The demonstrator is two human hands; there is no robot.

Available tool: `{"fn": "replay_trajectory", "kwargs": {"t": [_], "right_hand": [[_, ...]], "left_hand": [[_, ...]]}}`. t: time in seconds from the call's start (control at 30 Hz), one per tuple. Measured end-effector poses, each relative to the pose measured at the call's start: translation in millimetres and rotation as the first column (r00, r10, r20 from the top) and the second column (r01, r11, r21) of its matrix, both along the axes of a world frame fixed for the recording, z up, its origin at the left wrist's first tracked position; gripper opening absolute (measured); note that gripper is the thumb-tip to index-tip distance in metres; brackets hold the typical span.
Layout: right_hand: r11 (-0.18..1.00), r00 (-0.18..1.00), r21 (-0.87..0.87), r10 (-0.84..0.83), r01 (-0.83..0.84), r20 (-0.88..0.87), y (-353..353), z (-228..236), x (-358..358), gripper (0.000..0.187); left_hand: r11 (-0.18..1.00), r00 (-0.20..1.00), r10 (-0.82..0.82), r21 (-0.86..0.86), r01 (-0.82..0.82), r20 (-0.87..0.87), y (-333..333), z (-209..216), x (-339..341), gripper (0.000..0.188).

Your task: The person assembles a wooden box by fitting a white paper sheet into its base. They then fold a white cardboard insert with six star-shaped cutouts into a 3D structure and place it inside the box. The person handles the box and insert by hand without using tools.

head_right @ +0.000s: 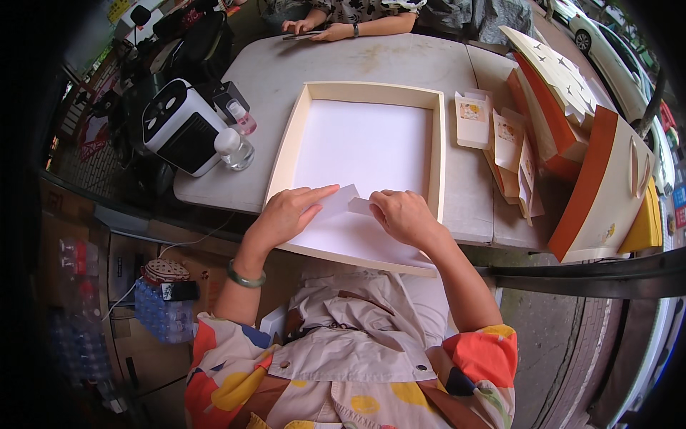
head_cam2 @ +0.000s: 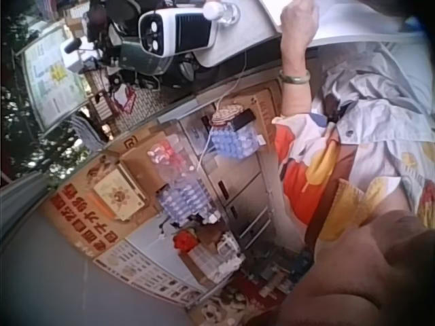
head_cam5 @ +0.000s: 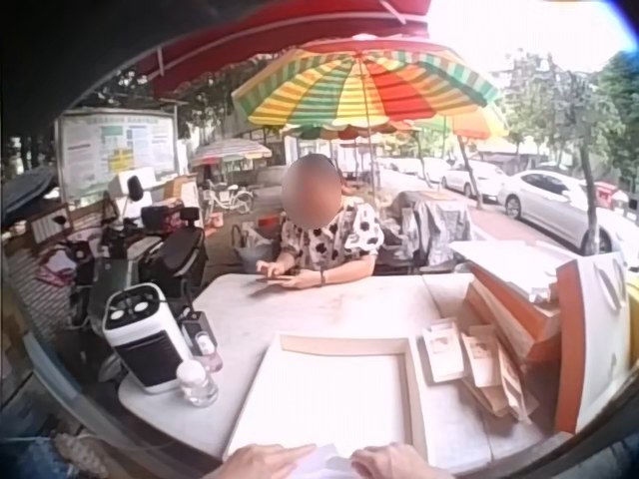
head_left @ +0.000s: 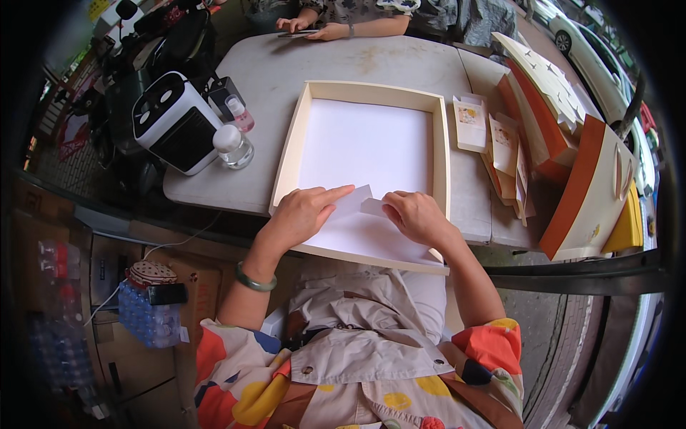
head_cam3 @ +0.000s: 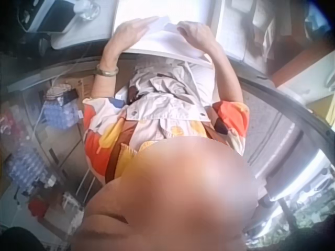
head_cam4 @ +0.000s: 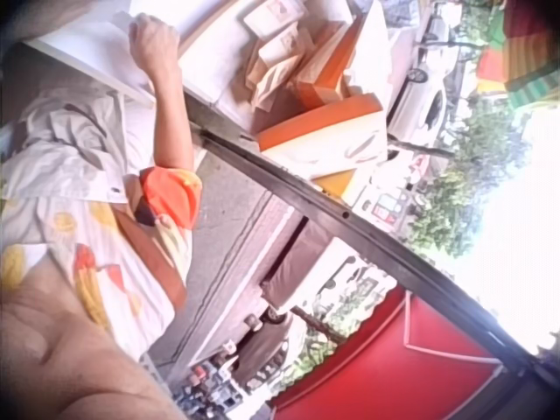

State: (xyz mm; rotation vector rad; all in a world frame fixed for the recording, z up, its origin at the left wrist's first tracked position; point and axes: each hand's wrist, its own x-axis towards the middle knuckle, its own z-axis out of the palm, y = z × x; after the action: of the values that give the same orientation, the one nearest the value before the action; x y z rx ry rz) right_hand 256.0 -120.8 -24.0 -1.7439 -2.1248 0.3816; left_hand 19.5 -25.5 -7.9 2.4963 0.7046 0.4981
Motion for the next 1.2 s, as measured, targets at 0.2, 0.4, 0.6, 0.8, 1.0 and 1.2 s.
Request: {"fn": "replay_trajectory", "kwargs": {"t": [0.2, 0.4, 0.6, 0.8, 1.0, 1.2], "right_hand": [[1.0, 1.0, 0.012, -0.005, 0.005, 0.001, 1, -4, 1, 0.012], [1.0, 1.0, -0.015, 0.003, -0.003, -0.011, -1, 0, 2, 0.012], [1.0, 1.0, -0.003, 0.0, 0.0, 0.002, 0, 2, 1, 0.011], [0.999, 0.999, 0.022, 0.033, -0.033, -0.016, 0, 4, 4, 0.011], [0.998, 0.997, 0.018, 0.061, -0.061, -0.039, -1, 2, 5, 0.011], [0.999, 0.999, 0.017, 0.043, -0.043, -0.032, -2, 2, 5, 0.011]], "left_hand": [[1.0, 1.0, -0.007, -0.002, 0.007, -0.011, 0, -1, -2, 0.05], [1.0, 0.999, -0.02, -0.02, 0.019, -0.039, 0, 1, -2, 0.049], [0.999, 0.996, -0.041, -0.025, 0.039, -0.079, -1, 4, -3, 0.049], [0.998, 0.994, -0.066, -0.014, 0.065, -0.091, -2, 4, -2, 0.049], [0.998, 0.992, -0.06, 0.001, 0.061, -0.114, -2, -1, -2, 0.042], [0.999, 0.983, -0.024, -0.035, 0.018, -0.184, 3, -5, -2, 0.03]]}}
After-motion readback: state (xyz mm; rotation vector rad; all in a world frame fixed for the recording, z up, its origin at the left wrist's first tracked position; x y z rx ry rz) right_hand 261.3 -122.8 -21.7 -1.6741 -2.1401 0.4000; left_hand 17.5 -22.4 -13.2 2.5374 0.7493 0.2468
